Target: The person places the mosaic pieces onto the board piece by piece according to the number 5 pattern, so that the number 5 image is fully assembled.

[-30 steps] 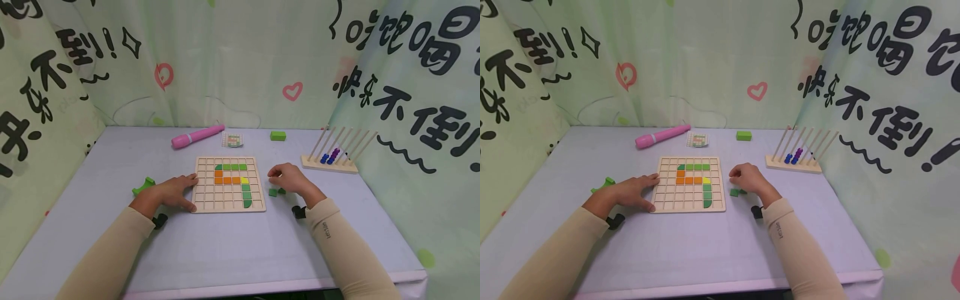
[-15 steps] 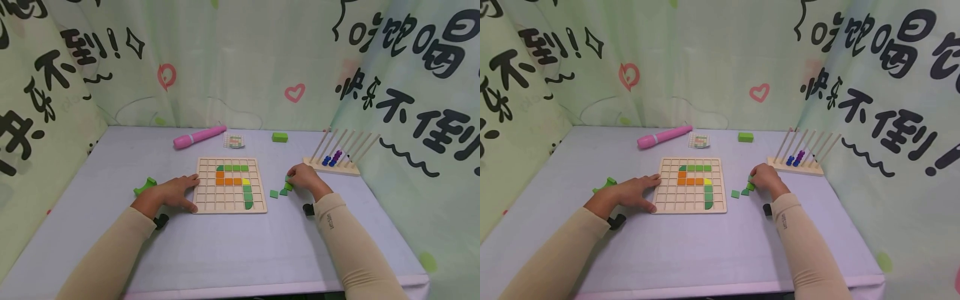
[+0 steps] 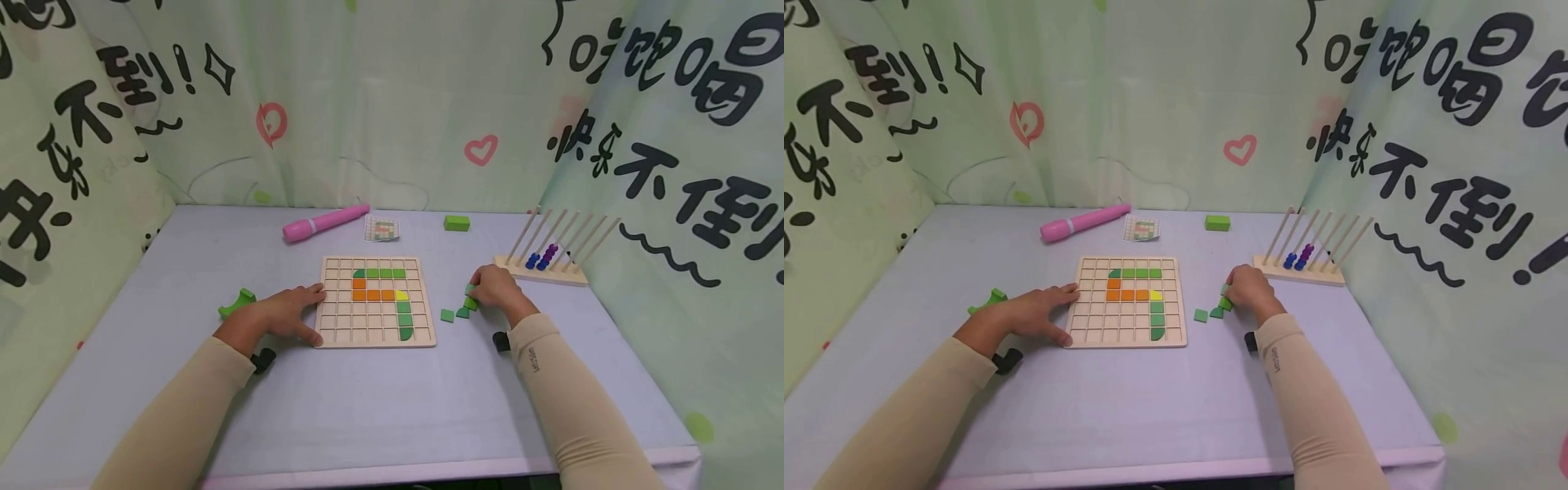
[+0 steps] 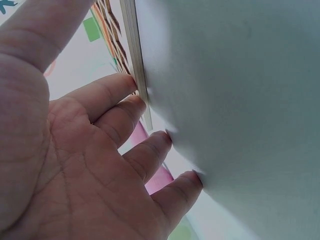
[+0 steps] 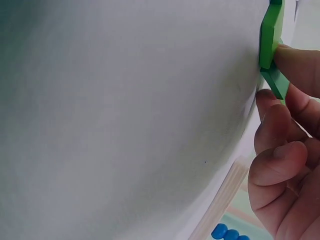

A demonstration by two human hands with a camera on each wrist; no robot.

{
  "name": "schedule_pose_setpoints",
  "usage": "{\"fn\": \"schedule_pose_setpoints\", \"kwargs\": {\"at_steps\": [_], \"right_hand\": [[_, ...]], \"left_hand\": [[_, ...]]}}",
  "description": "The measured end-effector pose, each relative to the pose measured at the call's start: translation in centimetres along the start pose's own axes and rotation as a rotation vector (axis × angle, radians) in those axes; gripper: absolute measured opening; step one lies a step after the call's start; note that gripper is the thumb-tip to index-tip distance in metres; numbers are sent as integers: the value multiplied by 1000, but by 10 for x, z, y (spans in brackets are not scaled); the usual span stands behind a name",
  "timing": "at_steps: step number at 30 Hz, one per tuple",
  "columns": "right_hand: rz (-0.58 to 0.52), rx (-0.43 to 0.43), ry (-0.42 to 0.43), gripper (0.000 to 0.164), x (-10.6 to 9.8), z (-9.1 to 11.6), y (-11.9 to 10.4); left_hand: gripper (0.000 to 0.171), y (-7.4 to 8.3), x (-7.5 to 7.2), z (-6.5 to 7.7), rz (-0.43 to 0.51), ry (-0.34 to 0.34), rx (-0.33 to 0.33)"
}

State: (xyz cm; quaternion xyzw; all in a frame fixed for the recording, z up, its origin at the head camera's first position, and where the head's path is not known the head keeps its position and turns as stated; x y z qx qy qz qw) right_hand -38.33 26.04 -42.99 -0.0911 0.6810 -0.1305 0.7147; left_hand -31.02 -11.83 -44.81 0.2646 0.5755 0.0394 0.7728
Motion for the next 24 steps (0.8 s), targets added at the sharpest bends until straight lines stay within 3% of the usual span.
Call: {"fn": "schedule_pose_setpoints", "kwargs": {"at_steps": [7,11,15,24], "right_hand": [[-29,-15,15,19,-2,0,-1],[-102,-36,41,18,-5,4,-12],[-214,-84,39,17,-4,13,-36],[-341,-278,-121,10,22,53,-111]], "left_hand": [[104,-1,2,-1,3,-1,-1],[103,-1,2,-2,6,-2,-3],[103,-1,2,-2,0,0,-1],[103,-2,1,-3,-5,-5,-7]]}}
Point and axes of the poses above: each hand's wrist, its own z-axis away from the middle knuckle, its own x-axis out of the palm, y = z × x, the point moved 10 cm from there along -z, towards the middle knuckle, and after that the axes turned 12 degrees about y, right-handed, at the moved point
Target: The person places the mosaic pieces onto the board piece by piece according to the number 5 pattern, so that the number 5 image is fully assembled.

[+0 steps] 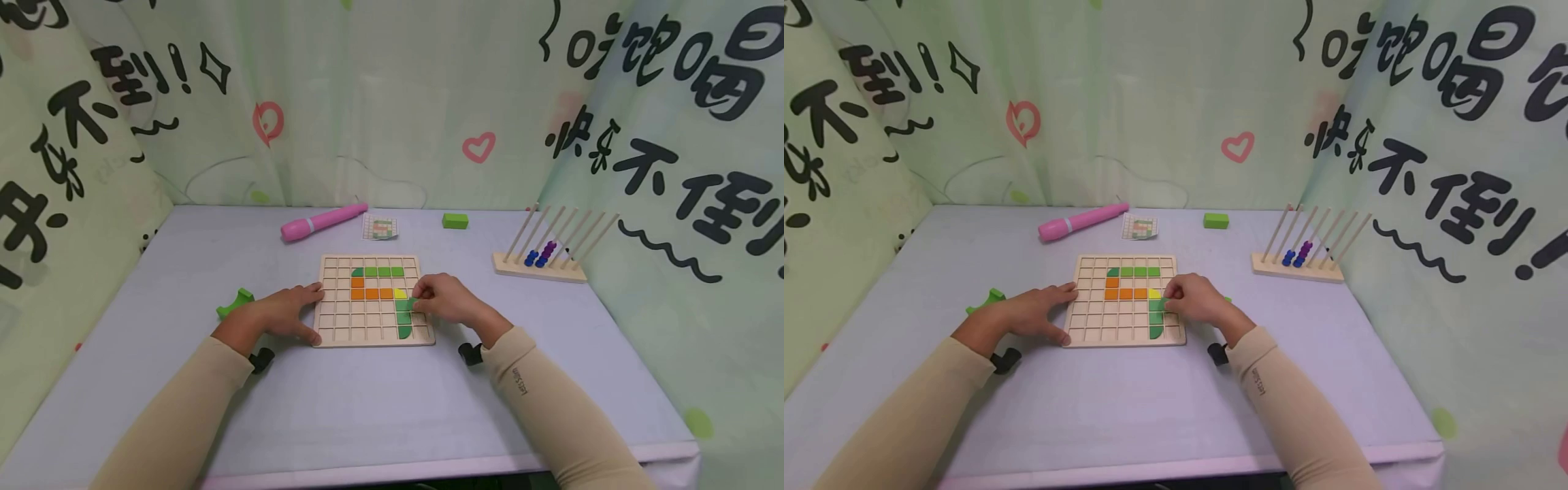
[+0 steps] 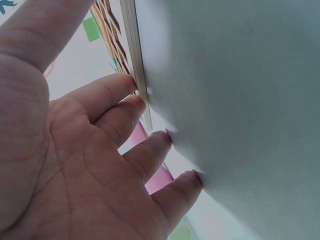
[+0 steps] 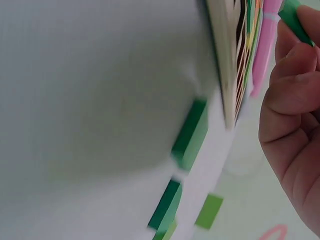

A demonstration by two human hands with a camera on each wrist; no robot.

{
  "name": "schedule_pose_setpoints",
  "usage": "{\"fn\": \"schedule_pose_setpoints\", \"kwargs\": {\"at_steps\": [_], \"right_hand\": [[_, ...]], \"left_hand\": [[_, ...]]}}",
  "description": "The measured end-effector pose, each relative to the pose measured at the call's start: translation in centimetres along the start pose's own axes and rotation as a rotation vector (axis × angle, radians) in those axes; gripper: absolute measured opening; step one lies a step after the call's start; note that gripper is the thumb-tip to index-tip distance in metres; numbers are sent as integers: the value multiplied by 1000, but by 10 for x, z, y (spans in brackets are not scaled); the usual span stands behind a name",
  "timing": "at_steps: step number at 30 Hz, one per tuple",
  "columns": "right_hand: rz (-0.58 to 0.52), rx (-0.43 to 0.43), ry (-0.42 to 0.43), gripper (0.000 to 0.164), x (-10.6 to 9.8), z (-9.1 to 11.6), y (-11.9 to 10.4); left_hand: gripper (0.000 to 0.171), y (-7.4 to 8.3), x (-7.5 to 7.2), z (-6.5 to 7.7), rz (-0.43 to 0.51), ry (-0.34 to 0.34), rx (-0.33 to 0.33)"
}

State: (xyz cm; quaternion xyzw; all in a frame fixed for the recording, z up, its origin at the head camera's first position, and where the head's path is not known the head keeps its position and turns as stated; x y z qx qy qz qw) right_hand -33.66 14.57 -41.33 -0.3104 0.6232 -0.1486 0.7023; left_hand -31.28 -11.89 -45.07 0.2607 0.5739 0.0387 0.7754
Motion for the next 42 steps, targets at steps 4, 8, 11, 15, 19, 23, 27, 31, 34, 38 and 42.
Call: {"fn": "schedule_pose_setpoints", "kwargs": {"at_steps": [4,8,11,15,19,23,27,31,34,38,42], "right_hand": [[-13,-64,-74,7,21,7,-21],[5,-104,-121,5,38,13,-33],[28,-126,-132,6,44,16,-40],[70,-148,-138,6,51,18,-44],[108,-159,-131,7,53,19,-46],[134,-154,-110,5,54,18,-46],[184,-138,-95,4,56,18,-45],[243,-131,-97,1,59,19,-47],[263,-126,-95,4,60,20,-48],[278,-120,-89,4,60,21,-50],[286,-116,-83,5,60,22,-51]], "left_hand": [[103,-1,-1,0,1,1,-4],[103,-1,-2,0,1,3,-8],[103,0,-3,0,-1,7,-6],[103,-1,-1,-1,13,1,-12],[103,-2,0,0,17,-3,-18],[103,-2,-1,0,11,4,-14],[104,-2,-1,0,18,6,-11],[103,-2,0,0,19,1,-14],[103,-2,1,0,18,-1,-15],[104,-2,0,0,14,5,-13],[104,-3,0,0,4,6,-10]]}}
Point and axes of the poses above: each hand's wrist, its own z-axis away from the middle knuckle, its own x-axis out of the palm, y = z × x, the point moved 10 cm from there along -z, towards the middle knuckle, and after that the axes turned 12 degrees about y, right-handed, at the moved point
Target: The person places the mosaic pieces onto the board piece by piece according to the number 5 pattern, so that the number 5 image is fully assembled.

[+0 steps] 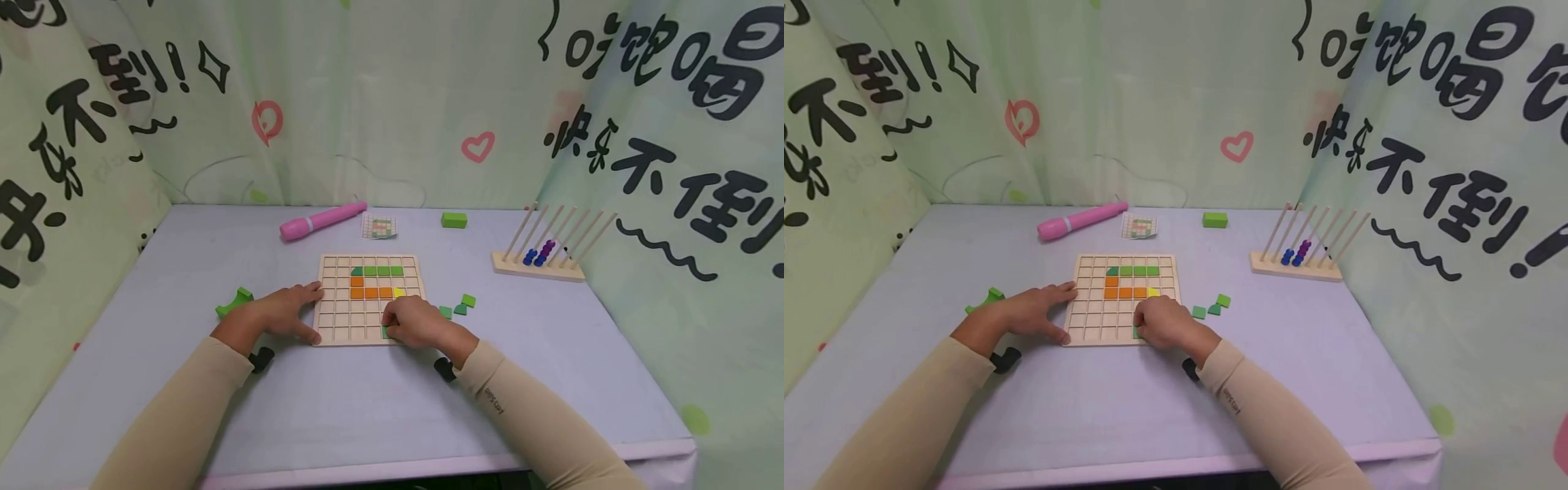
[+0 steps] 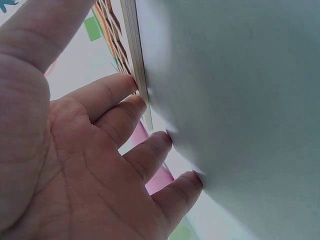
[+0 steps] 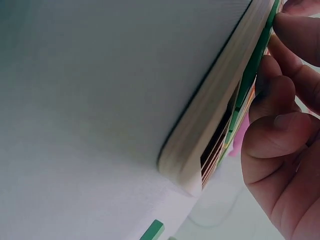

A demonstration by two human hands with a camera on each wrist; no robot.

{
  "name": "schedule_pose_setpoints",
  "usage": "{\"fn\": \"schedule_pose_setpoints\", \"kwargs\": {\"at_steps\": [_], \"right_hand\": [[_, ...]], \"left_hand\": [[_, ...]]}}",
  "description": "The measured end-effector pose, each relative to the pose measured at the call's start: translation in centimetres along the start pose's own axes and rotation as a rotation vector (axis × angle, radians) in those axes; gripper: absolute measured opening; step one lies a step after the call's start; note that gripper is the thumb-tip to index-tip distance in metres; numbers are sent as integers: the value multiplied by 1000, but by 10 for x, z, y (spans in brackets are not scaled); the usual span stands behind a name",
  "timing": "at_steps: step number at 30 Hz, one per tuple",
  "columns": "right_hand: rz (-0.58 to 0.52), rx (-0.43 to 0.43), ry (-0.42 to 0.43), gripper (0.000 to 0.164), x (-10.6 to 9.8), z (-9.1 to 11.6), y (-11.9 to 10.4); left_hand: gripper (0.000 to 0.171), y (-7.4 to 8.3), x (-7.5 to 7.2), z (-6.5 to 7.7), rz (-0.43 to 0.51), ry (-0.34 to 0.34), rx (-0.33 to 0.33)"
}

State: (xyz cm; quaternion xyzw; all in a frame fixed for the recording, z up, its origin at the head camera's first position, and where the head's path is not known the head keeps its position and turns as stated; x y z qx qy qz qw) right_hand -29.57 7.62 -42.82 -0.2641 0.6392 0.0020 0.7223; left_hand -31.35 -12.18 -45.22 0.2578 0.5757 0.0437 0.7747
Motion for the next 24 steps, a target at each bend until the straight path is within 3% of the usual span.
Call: {"fn": "schedule_pose_setpoints", "kwargs": {"at_steps": [5,9,12,16,20,24], "right_hand": [[-28,-15,2,4,-1,1,0],[-134,-49,3,5,-8,2,5],[-232,-31,16,10,-21,3,19],[-305,53,51,15,-40,5,47],[-275,135,70,17,-51,8,77],[-168,179,78,20,-53,10,101]], "left_hand": [[103,0,1,0,2,-5,-1],[104,0,2,-1,4,-11,-2],[103,1,2,-1,3,-9,-2],[103,2,1,-1,-5,-3,2],[104,2,0,-1,-12,0,10],[104,0,1,-2,-14,-2,5]]}}
Point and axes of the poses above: each hand's wrist, its own z-axis away from the middle knuckle, its own x-axis out of the palm, y = z × x, the point moved 10 cm from there along -z, towards the middle knuckle, and after that the axes turned 12 degrees about y, right-handed, at the moved point
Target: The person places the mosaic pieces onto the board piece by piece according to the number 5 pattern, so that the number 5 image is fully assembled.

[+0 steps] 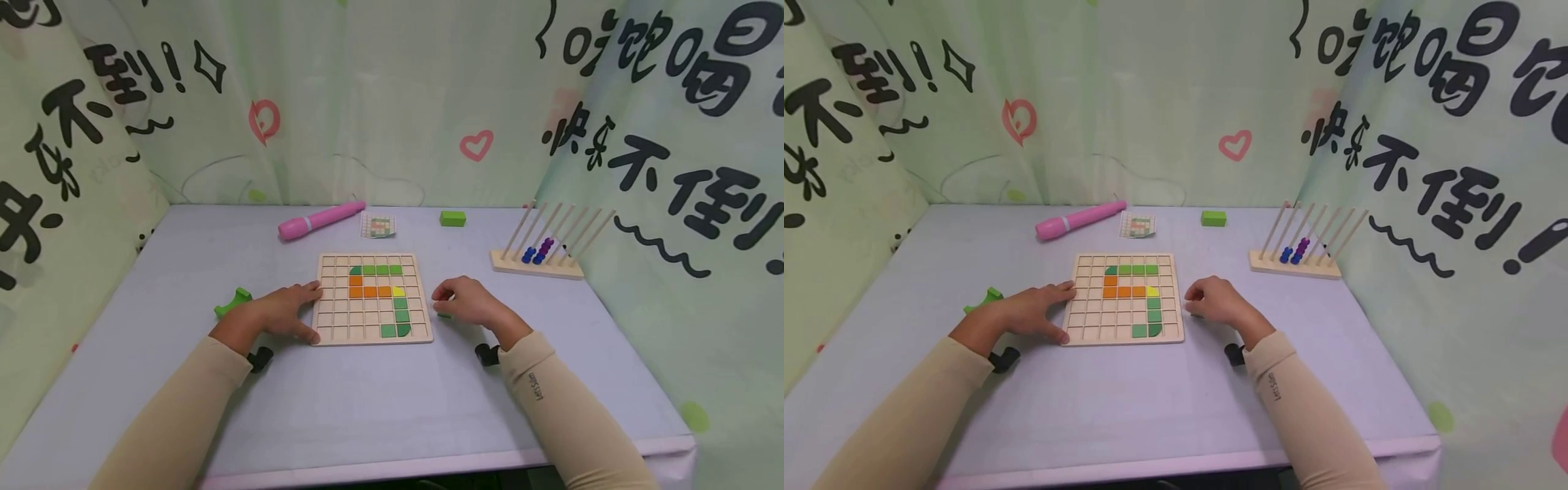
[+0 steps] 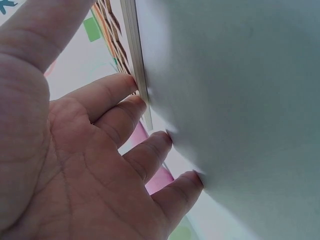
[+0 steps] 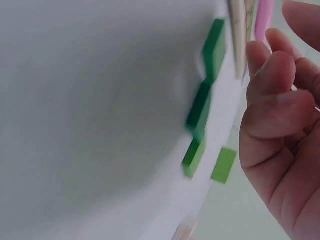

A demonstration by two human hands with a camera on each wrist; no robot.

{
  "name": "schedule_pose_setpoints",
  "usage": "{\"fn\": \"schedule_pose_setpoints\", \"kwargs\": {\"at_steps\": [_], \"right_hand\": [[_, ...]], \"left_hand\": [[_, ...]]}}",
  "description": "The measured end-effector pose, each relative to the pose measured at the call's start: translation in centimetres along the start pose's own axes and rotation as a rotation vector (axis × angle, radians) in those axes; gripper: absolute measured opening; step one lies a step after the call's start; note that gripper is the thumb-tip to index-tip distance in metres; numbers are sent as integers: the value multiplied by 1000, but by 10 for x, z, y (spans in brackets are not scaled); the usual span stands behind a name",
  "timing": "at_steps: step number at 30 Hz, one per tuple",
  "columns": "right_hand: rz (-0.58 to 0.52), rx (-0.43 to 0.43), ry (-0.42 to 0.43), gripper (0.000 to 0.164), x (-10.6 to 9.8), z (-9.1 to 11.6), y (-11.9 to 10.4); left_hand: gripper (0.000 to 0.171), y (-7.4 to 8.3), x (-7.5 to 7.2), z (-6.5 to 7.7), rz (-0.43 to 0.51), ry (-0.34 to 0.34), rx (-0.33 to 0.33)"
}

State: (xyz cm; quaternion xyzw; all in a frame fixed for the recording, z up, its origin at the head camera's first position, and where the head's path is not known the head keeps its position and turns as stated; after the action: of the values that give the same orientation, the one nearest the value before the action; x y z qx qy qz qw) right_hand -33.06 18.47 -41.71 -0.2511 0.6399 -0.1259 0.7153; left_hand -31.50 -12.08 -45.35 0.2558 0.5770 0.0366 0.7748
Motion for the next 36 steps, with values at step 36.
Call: {"fn": "schedule_pose_setpoints", "kwargs": {"at_steps": [36], "right_hand": [[7,-18,30,9,-2,0,-5]], "left_hand": [[103,2,0,1,6,2,0]]}}
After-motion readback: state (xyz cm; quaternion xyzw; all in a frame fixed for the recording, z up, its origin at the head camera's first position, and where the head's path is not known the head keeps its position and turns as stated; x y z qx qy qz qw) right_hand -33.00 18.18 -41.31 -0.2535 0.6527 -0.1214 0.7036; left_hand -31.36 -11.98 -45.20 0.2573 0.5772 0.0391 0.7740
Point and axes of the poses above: each hand's wrist, its own z-axis away from the middle knuckle, its own x-axis out of the palm, y = z × x, the point moved 10 cm from there along -z, towards the middle knuckle, and after that the axes turned 12 degrees about y, right-handed, at the moved point
